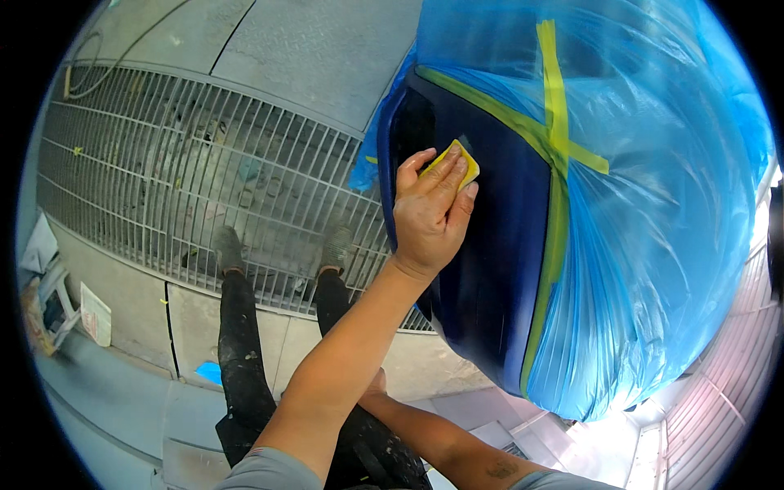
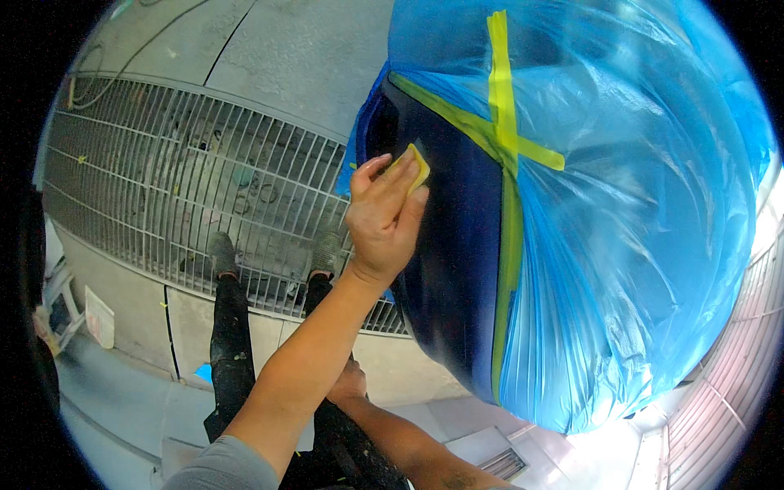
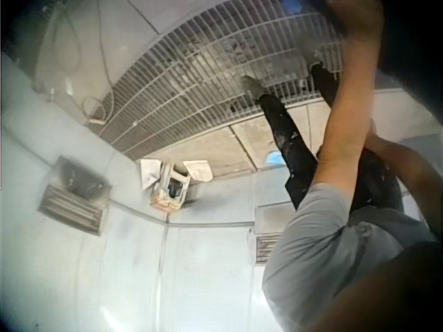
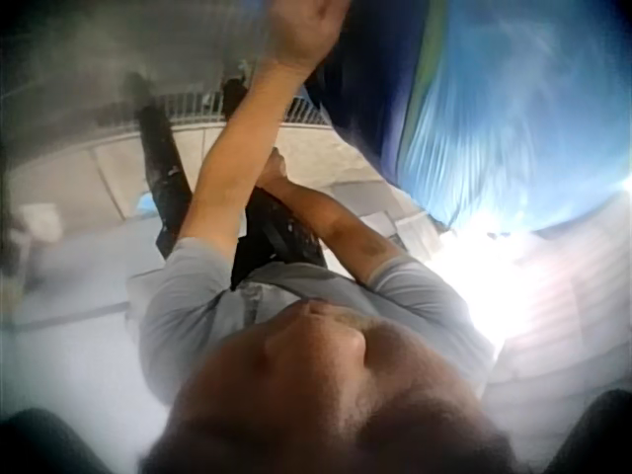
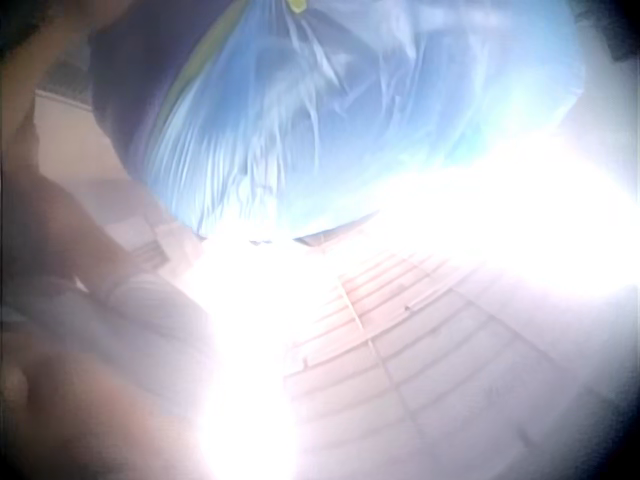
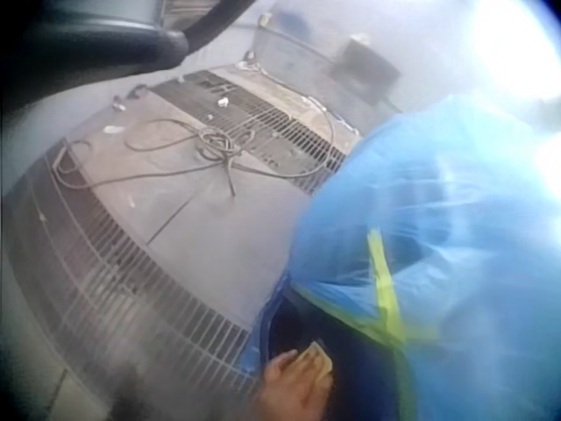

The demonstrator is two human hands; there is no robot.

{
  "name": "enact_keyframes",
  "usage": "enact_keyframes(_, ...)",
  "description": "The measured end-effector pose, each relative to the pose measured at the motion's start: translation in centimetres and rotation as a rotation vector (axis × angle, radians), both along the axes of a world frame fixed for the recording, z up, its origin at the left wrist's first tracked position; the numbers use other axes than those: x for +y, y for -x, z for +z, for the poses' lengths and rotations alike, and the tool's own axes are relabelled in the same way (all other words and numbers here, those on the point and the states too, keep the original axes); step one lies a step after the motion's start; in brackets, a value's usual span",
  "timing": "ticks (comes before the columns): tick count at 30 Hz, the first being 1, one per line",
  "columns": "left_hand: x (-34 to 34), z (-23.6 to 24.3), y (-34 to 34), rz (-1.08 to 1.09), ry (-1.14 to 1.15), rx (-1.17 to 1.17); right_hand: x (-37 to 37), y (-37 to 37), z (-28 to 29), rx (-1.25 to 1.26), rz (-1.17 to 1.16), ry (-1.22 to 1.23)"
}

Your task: The person walks through a cluttered workshop, picks up a sponge, and enters a paint booth. They wipe the rear of a blue car with the sponge and a cloth, then use a spray gun to apply paint to the car's rear section.

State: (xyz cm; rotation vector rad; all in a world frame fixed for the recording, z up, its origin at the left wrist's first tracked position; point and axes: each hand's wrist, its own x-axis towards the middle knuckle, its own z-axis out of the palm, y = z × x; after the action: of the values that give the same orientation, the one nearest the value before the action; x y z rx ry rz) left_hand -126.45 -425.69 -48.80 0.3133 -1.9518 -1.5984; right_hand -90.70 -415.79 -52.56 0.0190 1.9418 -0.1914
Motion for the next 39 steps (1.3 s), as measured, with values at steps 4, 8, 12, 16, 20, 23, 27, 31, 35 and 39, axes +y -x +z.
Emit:
enact_keyframes(4,0.2,-0.5,1.4,0.060,0.023,-0.005,2.0,-2.7,-1.6,0.167,0.130,0.075)
enact_keyframes(8,1.2,0.8,-0.9,0.021,-0.010,-0.098,3.4,-5.3,-3.8,0.133,0.095,0.083)
enact_keyframes(12,1.8,1.4,1.4,0.009,-0.009,-0.066,2.8,-4.8,-3.0,0.110,0.114,0.048)
enact_keyframes(16,0.6,0.7,-0.1,0.047,-0.086,-0.146,0.9,1.6,0.4,0.084,0.311,0.002)
enact_keyframes(20,0.2,0.3,0.7,0.069,-0.024,-0.113,-2.1,7.3,3.1,-0.250,0.195,-0.062)
enact_keyframes(23,-0.3,0.6,1.8,0.077,-0.025,-0.108,-1.6,5.4,2.5,-0.191,0.178,0.034)
enact_keyframes(27,-0.1,0.9,-0.1,0.070,-0.062,-0.092,-1.3,3.3,1.6,-0.149,0.163,0.121)
enact_keyframes(31,0.0,1.6,2.2,0.039,-0.070,-0.079,-1.0,2.3,1.5,-0.103,0.121,0.133)
enact_keyframes(35,0.0,1.5,0.1,0.059,-0.091,-0.125,-0.8,2.3,1.3,-0.123,0.149,0.175)
enact_keyframes(39,-0.3,1.5,2.5,0.021,-0.096,-0.115,-0.8,2.3,1.4,-0.078,0.131,0.153)
